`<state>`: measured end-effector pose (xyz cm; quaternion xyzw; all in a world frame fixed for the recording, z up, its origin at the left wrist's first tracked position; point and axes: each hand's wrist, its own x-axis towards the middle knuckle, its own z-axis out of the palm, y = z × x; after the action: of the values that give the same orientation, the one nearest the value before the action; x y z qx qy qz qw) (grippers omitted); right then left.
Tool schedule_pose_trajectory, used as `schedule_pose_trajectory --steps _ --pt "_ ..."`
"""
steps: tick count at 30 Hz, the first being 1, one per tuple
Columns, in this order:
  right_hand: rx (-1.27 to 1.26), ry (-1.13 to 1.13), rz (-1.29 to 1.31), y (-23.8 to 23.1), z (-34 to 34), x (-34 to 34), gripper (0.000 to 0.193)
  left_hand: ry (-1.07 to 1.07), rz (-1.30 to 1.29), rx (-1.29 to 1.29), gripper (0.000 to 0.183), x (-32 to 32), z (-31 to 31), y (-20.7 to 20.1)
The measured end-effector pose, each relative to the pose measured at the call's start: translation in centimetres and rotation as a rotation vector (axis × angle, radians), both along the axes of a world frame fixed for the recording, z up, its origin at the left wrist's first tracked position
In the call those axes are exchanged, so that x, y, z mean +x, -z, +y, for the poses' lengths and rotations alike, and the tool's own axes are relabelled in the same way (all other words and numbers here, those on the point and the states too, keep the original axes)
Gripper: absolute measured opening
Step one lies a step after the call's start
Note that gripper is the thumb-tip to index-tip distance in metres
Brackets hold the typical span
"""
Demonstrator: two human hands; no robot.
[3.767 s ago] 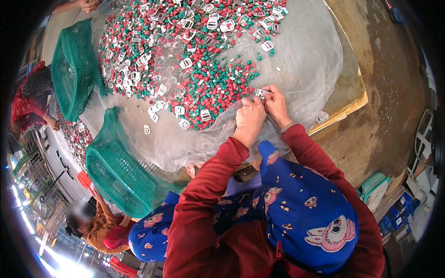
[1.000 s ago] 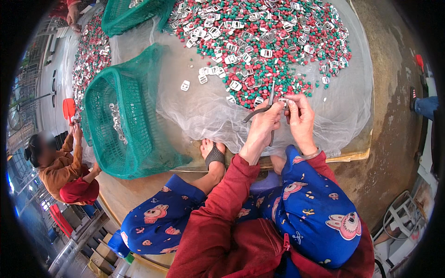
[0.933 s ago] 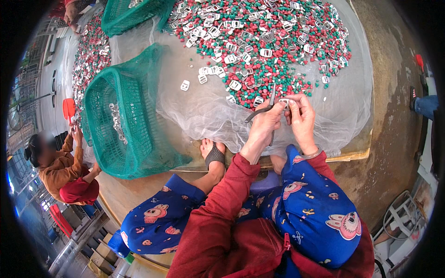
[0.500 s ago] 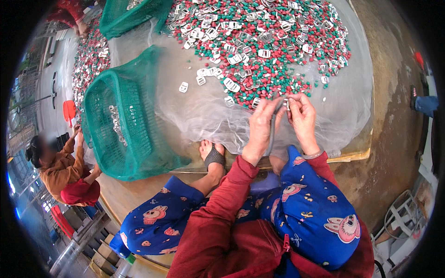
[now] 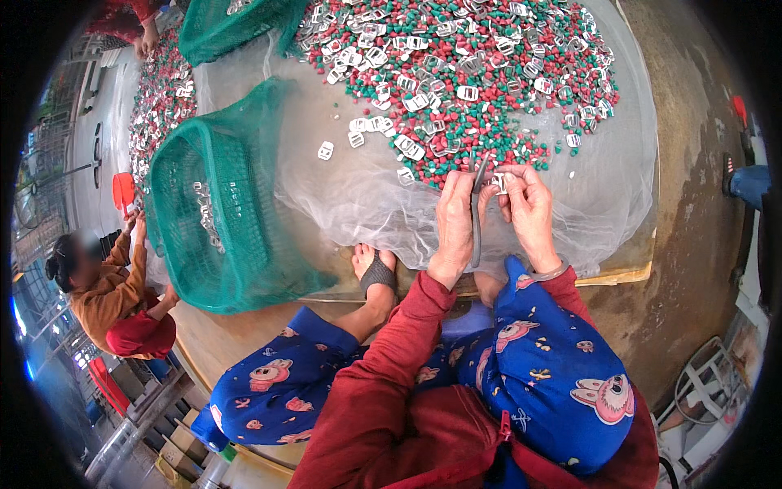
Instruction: The person sorts metal tags from a pile of tumbling pellets by hand and trims individual metal tags using pliers.
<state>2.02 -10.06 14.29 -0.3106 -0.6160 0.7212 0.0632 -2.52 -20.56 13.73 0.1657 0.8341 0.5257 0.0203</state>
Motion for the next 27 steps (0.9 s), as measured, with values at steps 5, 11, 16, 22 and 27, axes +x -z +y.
schedule_pose_trajectory --steps 5,11,16,22,27 --pt "-0.017 0.005 -0.012 -0.2 -0.1 -0.4 0.014 0.034 0.111 -0.077 0.017 0.8 0.1 -0.1" --pt "0.012 -0.056 -0.057 0.1 -0.4 -0.2 0.014 -0.006 0.110 -0.035 0.011 -0.4 -0.4 0.3" --pt "0.037 -0.138 -0.082 -0.5 -1.1 0.4 0.016 -0.174 -0.137 0.006 0.010 -3.6 -1.0 -0.4" --pt "0.022 0.016 -0.069 0.5 0.5 -0.4 0.015 0.149 -0.072 -0.010 0.025 -0.9 -0.6 -0.5" --pt "0.035 0.033 -0.045 0.7 0.6 -0.3 0.015 0.193 -0.063 -0.106 0.031 0.1 -0.2 -0.5"
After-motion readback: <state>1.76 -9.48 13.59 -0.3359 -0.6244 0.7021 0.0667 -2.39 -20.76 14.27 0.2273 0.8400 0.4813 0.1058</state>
